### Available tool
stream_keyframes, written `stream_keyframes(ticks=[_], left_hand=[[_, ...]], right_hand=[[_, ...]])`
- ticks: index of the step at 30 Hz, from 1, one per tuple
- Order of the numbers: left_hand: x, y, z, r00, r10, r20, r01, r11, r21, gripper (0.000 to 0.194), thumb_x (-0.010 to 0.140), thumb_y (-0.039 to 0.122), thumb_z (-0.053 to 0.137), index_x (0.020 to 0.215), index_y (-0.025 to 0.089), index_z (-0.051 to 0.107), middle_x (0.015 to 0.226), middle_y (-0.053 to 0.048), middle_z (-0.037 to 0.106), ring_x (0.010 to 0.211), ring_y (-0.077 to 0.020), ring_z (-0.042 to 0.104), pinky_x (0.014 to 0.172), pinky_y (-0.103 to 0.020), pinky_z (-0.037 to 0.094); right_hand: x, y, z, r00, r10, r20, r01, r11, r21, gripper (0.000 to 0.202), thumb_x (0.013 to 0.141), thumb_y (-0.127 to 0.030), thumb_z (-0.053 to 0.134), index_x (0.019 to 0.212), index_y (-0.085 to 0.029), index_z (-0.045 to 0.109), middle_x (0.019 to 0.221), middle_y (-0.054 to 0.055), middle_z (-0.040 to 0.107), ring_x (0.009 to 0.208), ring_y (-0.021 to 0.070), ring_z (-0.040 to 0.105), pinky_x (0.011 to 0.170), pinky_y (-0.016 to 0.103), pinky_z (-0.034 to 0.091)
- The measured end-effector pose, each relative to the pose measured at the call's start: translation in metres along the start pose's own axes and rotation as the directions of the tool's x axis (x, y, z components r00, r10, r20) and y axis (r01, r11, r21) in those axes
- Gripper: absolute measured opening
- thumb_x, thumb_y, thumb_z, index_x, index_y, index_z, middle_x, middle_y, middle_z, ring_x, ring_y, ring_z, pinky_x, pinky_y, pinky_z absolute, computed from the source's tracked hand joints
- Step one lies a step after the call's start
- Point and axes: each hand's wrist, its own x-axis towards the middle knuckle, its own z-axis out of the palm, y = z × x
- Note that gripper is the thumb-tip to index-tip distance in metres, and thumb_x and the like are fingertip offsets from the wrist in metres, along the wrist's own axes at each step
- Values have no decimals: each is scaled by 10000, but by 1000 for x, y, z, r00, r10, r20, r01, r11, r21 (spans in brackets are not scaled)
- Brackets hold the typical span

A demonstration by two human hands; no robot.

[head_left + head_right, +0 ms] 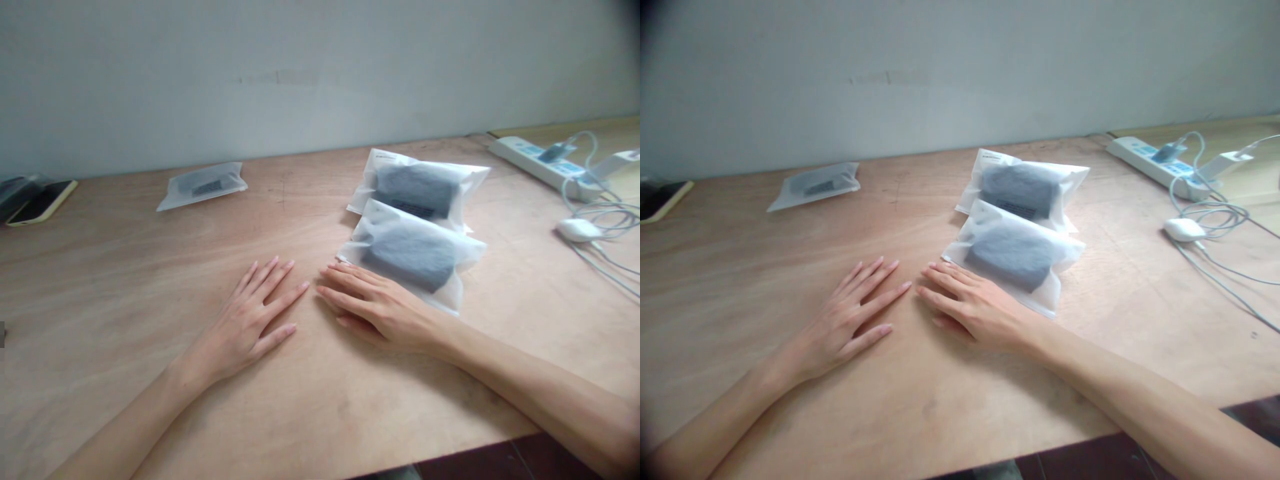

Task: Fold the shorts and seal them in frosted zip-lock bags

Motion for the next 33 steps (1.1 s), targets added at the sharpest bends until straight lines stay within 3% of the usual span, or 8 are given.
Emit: stream_keyframes(ticks=[2, 6, 9, 12, 19, 23, 29, 33], left_hand=[[-1, 0, 1, 1000, 0, 1, 0, 1000, 9, 633, 1085, 433, 447, 1659, 347, 195, 1748, -62, 125, 1612, -327, 149, 1279, -603, 218], [-1, 0, 0, 1000, -3, 8, 3, 1000, 16, 620, 1086, 436, 446, 1654, 349, 214, 1749, -64, 121, 1612, -329, 149, 1276, -610, 221], [0, 0, -1, 1000, -1, 7, 1, 1000, 12, 615, 1087, 431, 447, 1653, 346, 222, 1747, -65, 130, 1608, -334, 163, 1274, -619, 222], [0, 0, 0, 1000, 5, 1, -5, 1000, 6, 619, 1085, 425, 455, 1653, 342, 223, 1746, -67, 138, 1607, -337, 169, 1274, -622, 223], [-1, 1, 0, 999, 6, -31, -7, 1000, -10, 639, 1069, 413, 496, 1650, 301, 254, 1735, -115, 172, 1597, -361, 191, 1250, -650, 266], [3, 8, -3, 988, 37, -151, -46, 997, -56, 649, 1040, 345, 564, 1627, 216, 320, 1712, -155, 232, 1588, -351, 225, 1254, -619, 299], [8, 22, -11, 908, 265, -325, -298, 953, -58, 489, 964, 227, 697, 1429, 137, 576, 1572, -195, 481, 1520, -360, 385, 1231, -636, 359], [7, 25, -12, 856, 350, -380, -386, 922, -20, 353, 913, 113, 740, 1262, 125, 690, 1470, -183, 599, 1446, -331, 505, 1191, -557, 468]], right_hand=[[-1, 1, -1, 992, 34, -125, -50, 991, -126, 462, 1015, -200, 542, 1466, -103, 544, 1513, 177, 568, 1473, 289, 455, 1200, 473, 434], [-3, 0, -9, 903, 260, -341, -386, 841, -379, 515, 973, -251, 609, 1471, -137, 544, 1525, 195, 541, 1460, 409, 421, 1162, 612, 402], [-2, -2, -12, 827, 425, -369, -559, 699, -446, 580, 976, -365, 613, 1501, -139, 514, 1562, 244, 459, 1424, 484, 405, 1103, 675, 397], [-2, -3, -9, 797, 516, -315, -604, 661, -446, 594, 990, -437, 579, 1496, -133, 513, 1497, 274, 481, 1345, 481, 465, 1039, 660, 440], [-2, -12, 3, 888, 445, -117, -454, 808, -375, 624, 1028, -427, 512, 1559, -110, 430, 1586, 264, 410, 1465, 458, 375, 1167, 634, 367], [-2, -19, 5, 943, 328, -57, -330, 893, -305, 614, 1038, -363, 506, 1583, -104, 389, 1612, 236, 409, 1493, 416, 378, 1205, 594, 364], [2, -28, 11, 994, 106, -25, -109, 974, -199, 619, 1053, -378, 516, 1552, -30, 406, 1608, 249, 420, 1510, 392, 376, 1199, 550, 412], [4, -29, 11, 1000, -5, -20, 2, 992, -126, 586, 1052, -362, 534, 1494, 15, 456, 1584, 240, 462, 1500, 348, 406, 1222, 499, 400]])
